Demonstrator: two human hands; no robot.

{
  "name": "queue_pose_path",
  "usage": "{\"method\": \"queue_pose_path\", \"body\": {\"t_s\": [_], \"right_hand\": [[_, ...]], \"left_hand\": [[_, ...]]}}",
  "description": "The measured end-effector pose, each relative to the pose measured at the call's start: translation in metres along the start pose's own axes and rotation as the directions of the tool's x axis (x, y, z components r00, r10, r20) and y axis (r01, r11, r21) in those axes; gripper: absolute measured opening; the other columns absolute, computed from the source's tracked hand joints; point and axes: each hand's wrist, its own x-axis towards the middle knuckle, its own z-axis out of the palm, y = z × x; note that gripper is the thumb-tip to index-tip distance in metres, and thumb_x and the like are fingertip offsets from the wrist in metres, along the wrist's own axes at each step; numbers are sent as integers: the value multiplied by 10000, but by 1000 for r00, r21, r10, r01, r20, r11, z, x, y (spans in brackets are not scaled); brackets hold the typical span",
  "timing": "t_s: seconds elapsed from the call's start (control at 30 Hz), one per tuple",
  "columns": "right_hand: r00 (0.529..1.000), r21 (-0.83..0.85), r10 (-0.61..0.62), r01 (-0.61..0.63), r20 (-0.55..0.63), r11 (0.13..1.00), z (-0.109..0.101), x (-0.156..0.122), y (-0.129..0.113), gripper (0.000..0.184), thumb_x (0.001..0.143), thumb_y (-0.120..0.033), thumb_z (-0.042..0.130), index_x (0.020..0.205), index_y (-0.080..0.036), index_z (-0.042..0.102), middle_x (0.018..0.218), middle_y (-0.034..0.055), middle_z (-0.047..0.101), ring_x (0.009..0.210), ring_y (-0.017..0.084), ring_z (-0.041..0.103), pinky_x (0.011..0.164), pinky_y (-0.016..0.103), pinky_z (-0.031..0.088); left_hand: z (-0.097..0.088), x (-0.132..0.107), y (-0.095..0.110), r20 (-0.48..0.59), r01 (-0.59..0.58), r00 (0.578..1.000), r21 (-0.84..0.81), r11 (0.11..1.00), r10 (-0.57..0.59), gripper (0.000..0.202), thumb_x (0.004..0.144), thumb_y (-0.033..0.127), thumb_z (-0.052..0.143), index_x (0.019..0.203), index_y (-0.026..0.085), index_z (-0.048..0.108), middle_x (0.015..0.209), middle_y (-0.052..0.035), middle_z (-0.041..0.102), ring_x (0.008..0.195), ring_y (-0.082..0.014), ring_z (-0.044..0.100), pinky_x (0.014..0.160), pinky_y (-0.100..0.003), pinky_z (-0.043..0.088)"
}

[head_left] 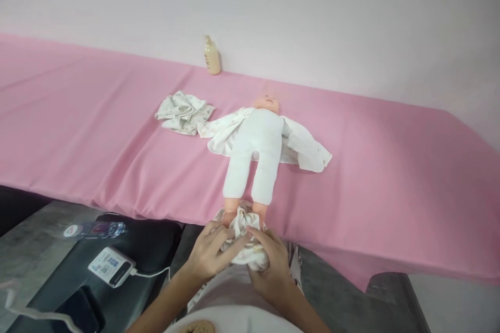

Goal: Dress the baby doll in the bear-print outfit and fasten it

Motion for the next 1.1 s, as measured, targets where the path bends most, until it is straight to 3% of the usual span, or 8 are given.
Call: {"method": "queue_pose_path", "body": {"t_s": [0.23,0.47,0.73,0.8,0.9,1.0,1.07,1.1], "right_hand": [[998,-72,-69,69,1,995,-10,21,12,395,741,-119,426,1106,-199,554,1044,78,650,1050,218,575,964,429,445],[1000,-344,5,3,22,939,7,28,32,442,755,-96,441,1177,-163,555,873,100,607,831,230,562,713,379,517],[988,-358,49,-99,-146,929,-3,38,50,438,754,-45,379,1136,-167,555,850,87,662,761,210,607,653,343,521],[992,-286,112,-122,-49,950,-14,43,45,395,769,-110,447,1147,-168,549,925,89,683,801,208,636,685,327,531],[937,-61,188,-178,295,982,-35,50,25,414,740,-206,554,1154,-201,547,973,48,692,805,184,654,697,276,527],[833,157,142,-263,535,952,-59,54,7,417,731,-326,591,1138,-236,565,937,11,692,760,156,650,680,242,510],[757,309,24,-295,653,904,-71,55,4,446,758,-490,553,1117,-229,597,926,19,692,745,148,649,662,230,500],[709,394,-67,-308,702,866,-75,54,6,513,758,-584,515,1098,-214,617,906,26,693,724,145,647,643,224,495]], "left_hand": [[16,5,-17,-41,53,998,34,998,-52,436,840,49,525,1254,180,513,796,-55,621,764,-155,607,661,-285,416],[31,23,-40,-60,25,998,-46,999,-28,302,874,70,474,1153,148,559,835,-75,627,750,-154,583,626,-284,401],[43,49,-39,65,54,997,-83,995,-49,340,855,45,421,1160,144,536,869,-77,641,759,-165,590,676,-296,437],[35,56,-37,197,144,974,-141,979,-115,401,817,39,431,1195,146,510,966,-92,663,841,-186,614,758,-326,454],[10,68,-40,504,375,846,-328,867,-175,337,764,104,514,1089,179,564,994,-64,680,893,-195,626,836,-338,466],[-18,68,-52,683,515,728,-598,613,55,287,798,376,552,1018,200,605,884,-50,687,779,-172,640,707,-265,503],[-31,60,-64,630,496,719,-761,418,294,542,786,633,457,1055,193,625,775,-58,682,651,-157,634,581,-228,490],[-34,54,-69,602,467,736,-782,412,310,656,748,736,402,1027,197,651,697,-53,669,581,-149,615,527,-217,470]]}}
